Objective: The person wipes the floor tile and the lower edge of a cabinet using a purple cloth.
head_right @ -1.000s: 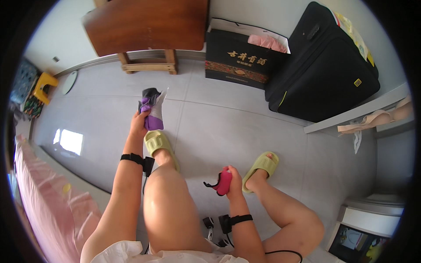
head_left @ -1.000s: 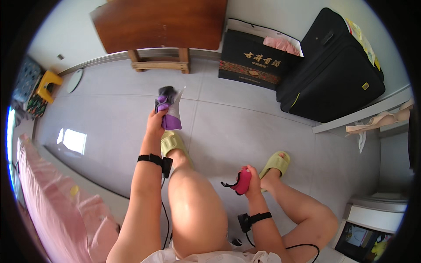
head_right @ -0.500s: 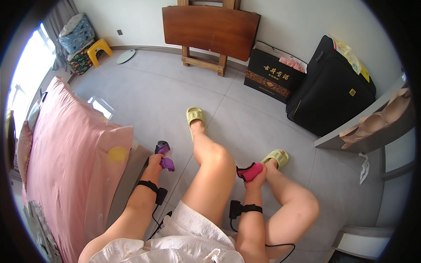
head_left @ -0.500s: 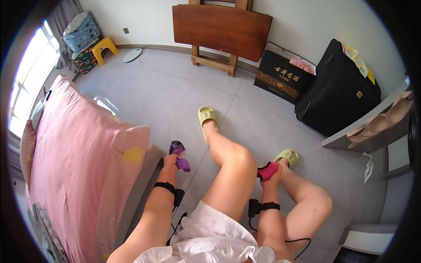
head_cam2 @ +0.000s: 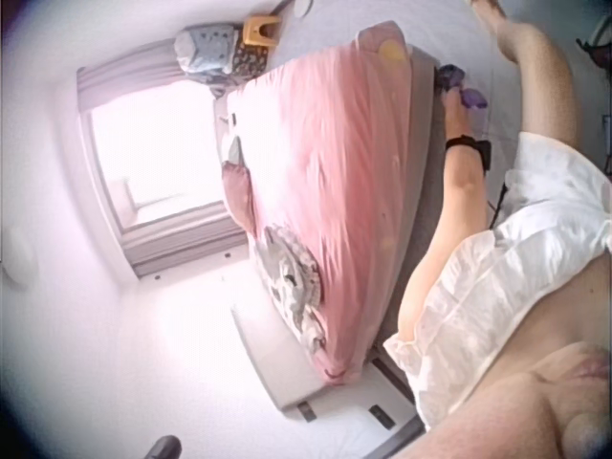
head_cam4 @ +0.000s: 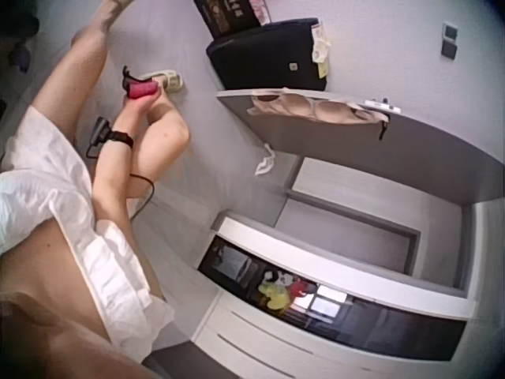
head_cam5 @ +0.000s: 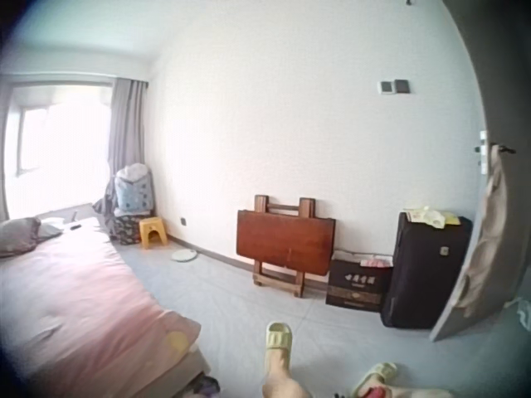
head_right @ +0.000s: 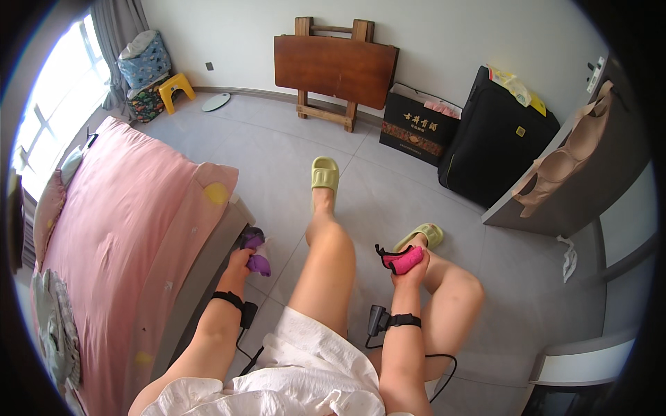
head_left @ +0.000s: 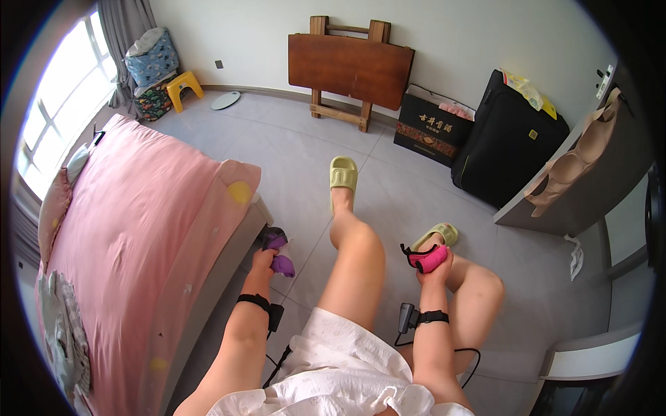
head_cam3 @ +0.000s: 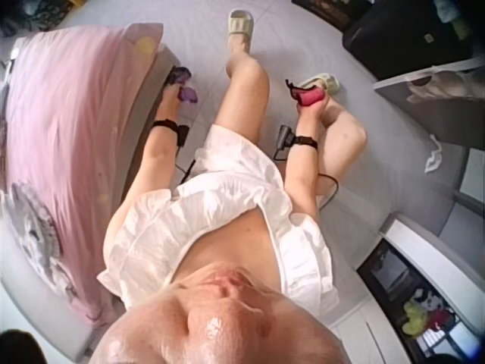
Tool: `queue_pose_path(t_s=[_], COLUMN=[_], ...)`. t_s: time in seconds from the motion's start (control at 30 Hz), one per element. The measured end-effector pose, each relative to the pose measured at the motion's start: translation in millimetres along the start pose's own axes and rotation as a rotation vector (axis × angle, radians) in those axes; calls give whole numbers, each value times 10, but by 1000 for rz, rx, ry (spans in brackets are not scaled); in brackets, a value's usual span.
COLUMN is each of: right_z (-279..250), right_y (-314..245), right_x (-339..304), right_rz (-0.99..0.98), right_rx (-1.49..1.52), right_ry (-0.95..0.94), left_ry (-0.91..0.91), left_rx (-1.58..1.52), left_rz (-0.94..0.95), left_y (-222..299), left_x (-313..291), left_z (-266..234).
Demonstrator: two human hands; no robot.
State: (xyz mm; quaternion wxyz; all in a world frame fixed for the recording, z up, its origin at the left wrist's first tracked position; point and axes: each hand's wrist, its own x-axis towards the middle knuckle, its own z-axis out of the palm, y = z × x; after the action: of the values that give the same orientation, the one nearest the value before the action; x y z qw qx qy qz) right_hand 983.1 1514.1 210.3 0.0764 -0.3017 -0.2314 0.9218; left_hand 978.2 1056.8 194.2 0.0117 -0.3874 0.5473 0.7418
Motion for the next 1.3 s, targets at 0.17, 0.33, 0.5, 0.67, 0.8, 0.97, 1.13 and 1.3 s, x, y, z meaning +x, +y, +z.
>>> queue_pose_path(t_s=[0.17, 0.33, 0.5, 0.67, 0.8, 0.97, 1.13, 1.3], right_z=[-78, 29, 255, 781, 1274, 1513, 1181, 1235], right_y=[-25, 151, 205, 132, 408, 615, 321, 278], right_x=[-119, -389, -453, -267, 29, 302, 741, 960], right_rz=[16, 11, 28, -129, -204, -330, -555, -655], right_rx=[95, 53, -77, -679, -1343, -1689, -1511, -1725], right_ry=[-123, -49, -40, -234, -774, -822, -541, -660], left_ry=[1, -86, -124, -224, -387, -768, -843, -1034], left_rx=[-59, -341, -552, -577, -513, -278, -31, 296], left_rz=[-39, -84, -117, -95, -184, -309, -371, -258], left_y=[-208, -383, -304, -100, 58, 291, 175, -146], left_x=[-220, -349, -397, -292, -39, 252, 555, 786], left_z=[-310, -498, -439, -138, 322, 1369, 2351, 2598])
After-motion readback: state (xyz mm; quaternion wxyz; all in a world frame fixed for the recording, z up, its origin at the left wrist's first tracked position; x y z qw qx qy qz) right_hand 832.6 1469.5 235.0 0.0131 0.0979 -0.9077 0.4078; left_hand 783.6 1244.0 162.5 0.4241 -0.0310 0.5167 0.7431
